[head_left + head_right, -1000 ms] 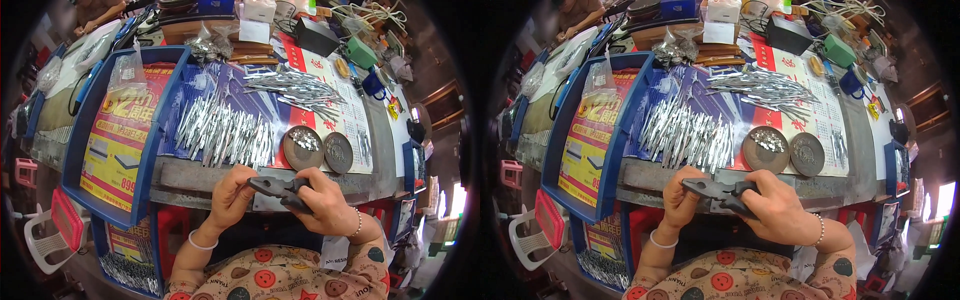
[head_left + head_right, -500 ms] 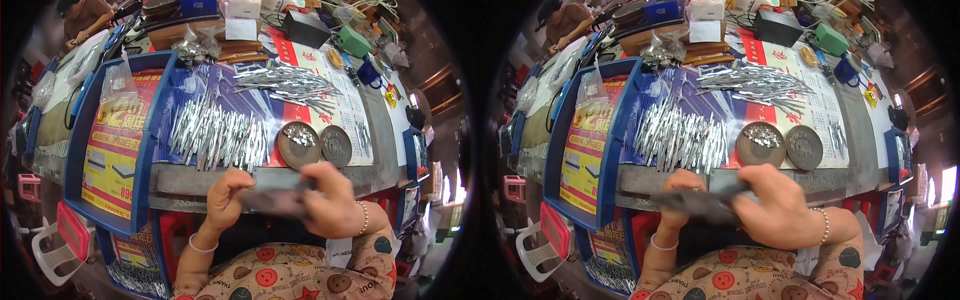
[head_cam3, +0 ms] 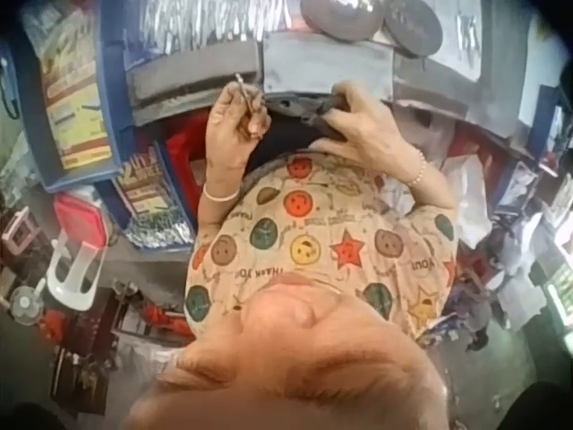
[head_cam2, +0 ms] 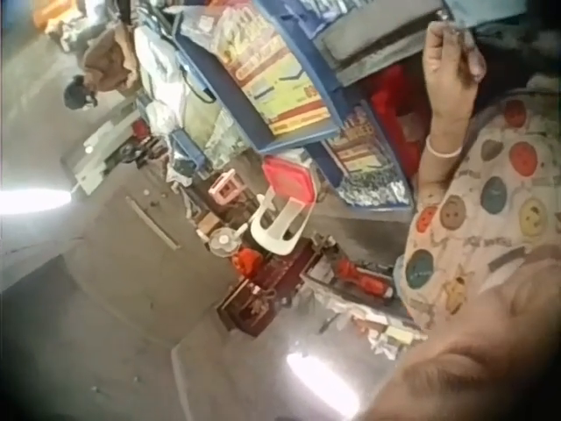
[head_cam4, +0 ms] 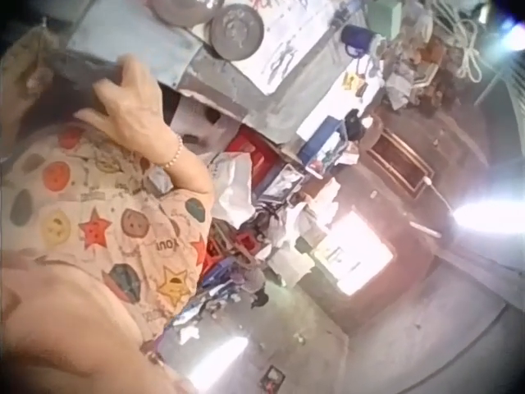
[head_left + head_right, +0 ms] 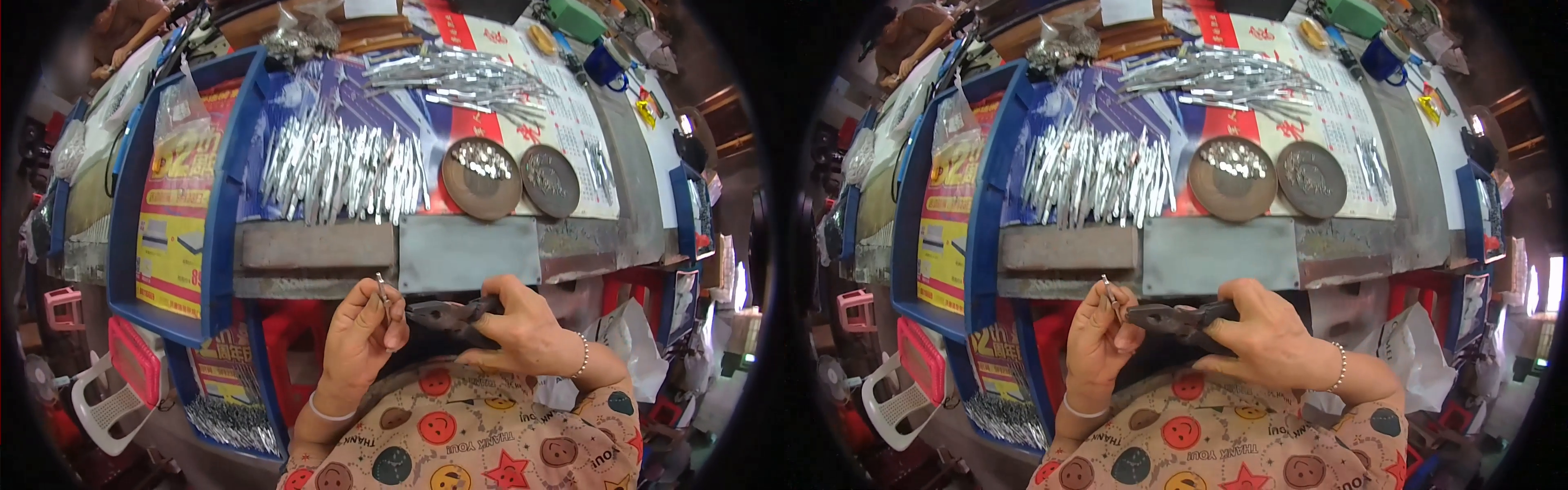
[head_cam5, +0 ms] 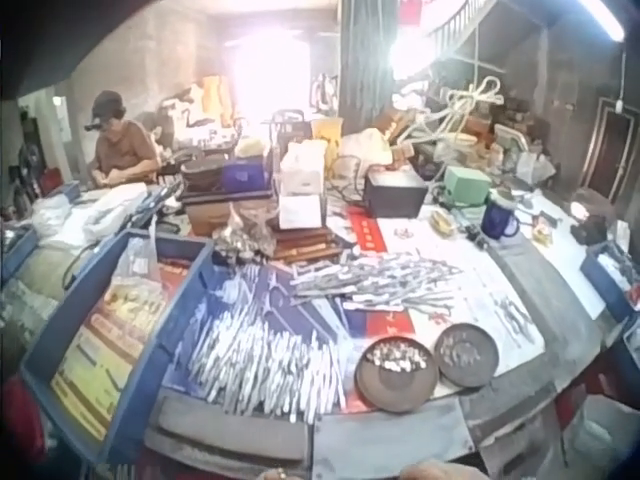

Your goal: The person is assembling small metal components by crimping them with pliers onto long metal strips.

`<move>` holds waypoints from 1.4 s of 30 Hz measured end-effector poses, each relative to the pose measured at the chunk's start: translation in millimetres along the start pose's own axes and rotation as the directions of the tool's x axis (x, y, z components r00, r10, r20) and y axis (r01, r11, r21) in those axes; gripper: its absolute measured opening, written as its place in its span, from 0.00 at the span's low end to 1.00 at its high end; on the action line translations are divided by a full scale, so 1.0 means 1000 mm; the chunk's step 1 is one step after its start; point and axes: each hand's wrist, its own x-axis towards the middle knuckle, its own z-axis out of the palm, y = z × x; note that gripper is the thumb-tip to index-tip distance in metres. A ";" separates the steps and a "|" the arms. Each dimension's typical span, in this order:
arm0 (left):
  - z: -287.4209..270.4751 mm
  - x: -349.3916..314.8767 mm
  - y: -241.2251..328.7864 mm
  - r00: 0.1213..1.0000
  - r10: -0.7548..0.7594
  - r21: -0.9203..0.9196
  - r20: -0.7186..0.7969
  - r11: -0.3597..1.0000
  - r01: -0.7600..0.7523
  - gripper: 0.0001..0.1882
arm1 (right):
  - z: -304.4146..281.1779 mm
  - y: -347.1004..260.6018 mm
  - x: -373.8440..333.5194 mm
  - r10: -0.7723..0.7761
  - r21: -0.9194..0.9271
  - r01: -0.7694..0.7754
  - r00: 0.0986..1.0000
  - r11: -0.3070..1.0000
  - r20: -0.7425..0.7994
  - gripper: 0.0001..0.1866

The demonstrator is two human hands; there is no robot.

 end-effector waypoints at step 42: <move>0.010 -0.046 -0.053 0.978 0.097 0.522 -0.186 0.853 0.015 0.05 | 0.017 0.012 -0.059 -0.037 0.478 -0.314 0.805 0.820 0.592 0.23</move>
